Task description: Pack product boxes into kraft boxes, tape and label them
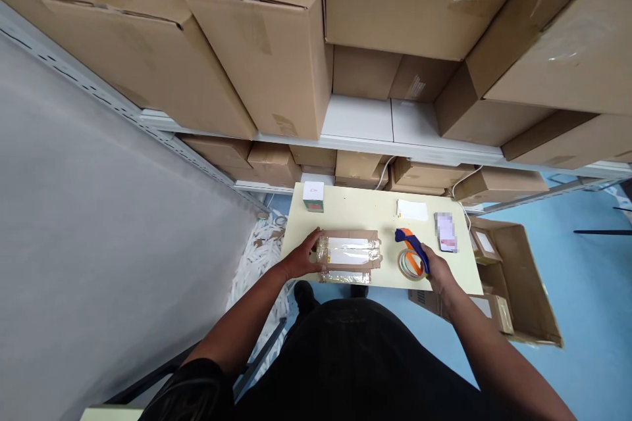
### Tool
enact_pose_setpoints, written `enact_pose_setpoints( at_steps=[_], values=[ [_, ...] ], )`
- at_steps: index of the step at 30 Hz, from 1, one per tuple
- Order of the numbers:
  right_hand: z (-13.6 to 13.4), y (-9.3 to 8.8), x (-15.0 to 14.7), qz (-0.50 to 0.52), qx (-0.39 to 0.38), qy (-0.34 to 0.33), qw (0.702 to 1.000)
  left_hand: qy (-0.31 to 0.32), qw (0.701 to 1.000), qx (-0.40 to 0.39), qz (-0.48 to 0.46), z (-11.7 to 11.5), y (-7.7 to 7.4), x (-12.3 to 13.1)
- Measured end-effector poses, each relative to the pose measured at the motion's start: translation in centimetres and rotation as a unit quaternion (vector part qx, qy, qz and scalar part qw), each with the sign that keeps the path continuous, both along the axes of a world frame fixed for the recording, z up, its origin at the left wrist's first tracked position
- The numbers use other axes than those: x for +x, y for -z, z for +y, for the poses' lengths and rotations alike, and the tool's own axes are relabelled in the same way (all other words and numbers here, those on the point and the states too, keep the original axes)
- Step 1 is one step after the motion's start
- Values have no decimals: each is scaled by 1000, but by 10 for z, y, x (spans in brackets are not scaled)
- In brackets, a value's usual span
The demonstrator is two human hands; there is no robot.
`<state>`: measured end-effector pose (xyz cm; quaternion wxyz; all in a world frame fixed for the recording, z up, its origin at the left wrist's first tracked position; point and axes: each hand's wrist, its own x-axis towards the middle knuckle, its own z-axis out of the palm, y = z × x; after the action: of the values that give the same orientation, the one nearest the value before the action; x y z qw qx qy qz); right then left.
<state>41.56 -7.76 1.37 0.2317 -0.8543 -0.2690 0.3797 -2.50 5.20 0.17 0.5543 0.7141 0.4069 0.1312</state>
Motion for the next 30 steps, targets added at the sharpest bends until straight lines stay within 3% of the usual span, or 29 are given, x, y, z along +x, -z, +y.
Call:
enact_pose_setpoints(
  at_steps=[3,6,8,11,13,15,19,22,26,30],
  values=[
    [-2,10,-14,-121,-16,-39,992,-40,999,12,13,-12,-2,4],
    [7,25,-27,-271,-48,-158,948,-101,995,6,15,-26,2,8],
    [13,36,-33,-314,-65,-210,924,-135,991,3,-1,-34,8,9],
    [15,45,-38,-343,-71,-217,911,-143,989,-5,-43,-44,23,9],
    [10,46,-44,-363,-36,-197,910,-142,988,-24,-58,-49,34,8],
    [3,43,-55,-331,39,-222,916,-147,986,-53,-59,-53,43,9],
    [-6,29,-90,-112,139,-321,930,-152,982,-84,-72,-55,42,15],
    [2,7,-107,-32,134,-260,956,-174,982,-49,-62,-50,24,20],
    [34,-28,-97,-13,82,-193,978,-195,978,-2,-75,-39,-5,24],
    [69,-35,-78,2,7,-191,982,-235,962,-111,-83,-22,-12,36]
  ],
)
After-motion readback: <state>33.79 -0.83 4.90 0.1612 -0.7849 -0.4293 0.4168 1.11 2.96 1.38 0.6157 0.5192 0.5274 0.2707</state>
